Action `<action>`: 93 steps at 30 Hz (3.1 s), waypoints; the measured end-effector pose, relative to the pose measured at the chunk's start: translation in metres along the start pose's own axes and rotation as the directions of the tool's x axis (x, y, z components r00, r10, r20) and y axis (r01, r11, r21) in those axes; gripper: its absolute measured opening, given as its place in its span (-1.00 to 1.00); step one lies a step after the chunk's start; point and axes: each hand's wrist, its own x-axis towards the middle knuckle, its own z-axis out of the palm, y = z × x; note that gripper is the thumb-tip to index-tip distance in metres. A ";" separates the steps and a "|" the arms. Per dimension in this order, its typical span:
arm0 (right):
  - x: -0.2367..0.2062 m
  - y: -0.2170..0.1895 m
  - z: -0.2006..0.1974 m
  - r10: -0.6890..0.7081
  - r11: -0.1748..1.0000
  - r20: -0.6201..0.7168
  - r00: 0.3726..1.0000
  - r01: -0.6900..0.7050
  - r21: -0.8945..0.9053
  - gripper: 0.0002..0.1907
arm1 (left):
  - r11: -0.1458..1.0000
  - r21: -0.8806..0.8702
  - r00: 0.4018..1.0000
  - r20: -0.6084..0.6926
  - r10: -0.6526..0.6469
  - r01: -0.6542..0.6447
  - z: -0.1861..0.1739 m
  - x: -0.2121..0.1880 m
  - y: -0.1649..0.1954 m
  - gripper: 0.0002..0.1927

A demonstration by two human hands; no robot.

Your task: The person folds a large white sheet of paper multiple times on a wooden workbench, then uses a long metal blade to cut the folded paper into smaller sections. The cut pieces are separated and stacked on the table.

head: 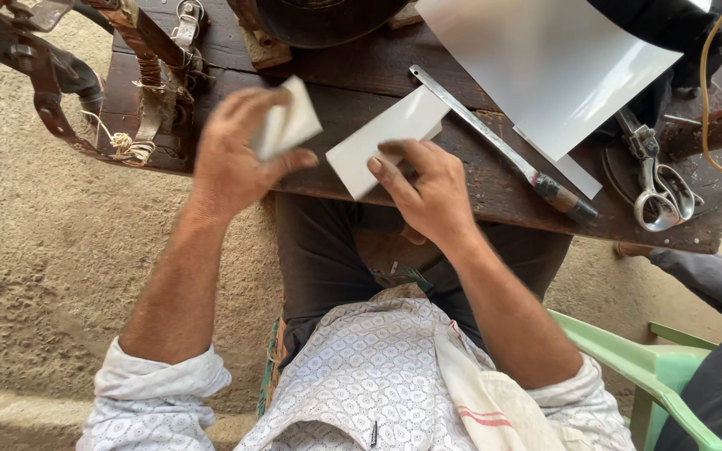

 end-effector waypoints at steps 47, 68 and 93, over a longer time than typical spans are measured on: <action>0.062 0.019 0.042 -0.517 0.835 -0.074 0.853 0.483 -0.263 -0.74 | 0.940 0.254 0.973 0.011 0.232 -0.227 0.070 -0.004 0.003 -0.78; 0.092 0.018 0.047 -0.493 0.758 0.062 0.868 0.463 -0.459 -0.60 | 0.963 0.225 0.984 -0.069 0.167 -0.147 0.065 0.009 -0.003 -0.41; 0.093 0.010 0.055 -0.468 0.689 0.103 0.878 0.435 -0.580 -0.62 | 0.972 0.215 0.995 -0.025 0.100 -0.093 0.054 0.011 -0.007 -0.15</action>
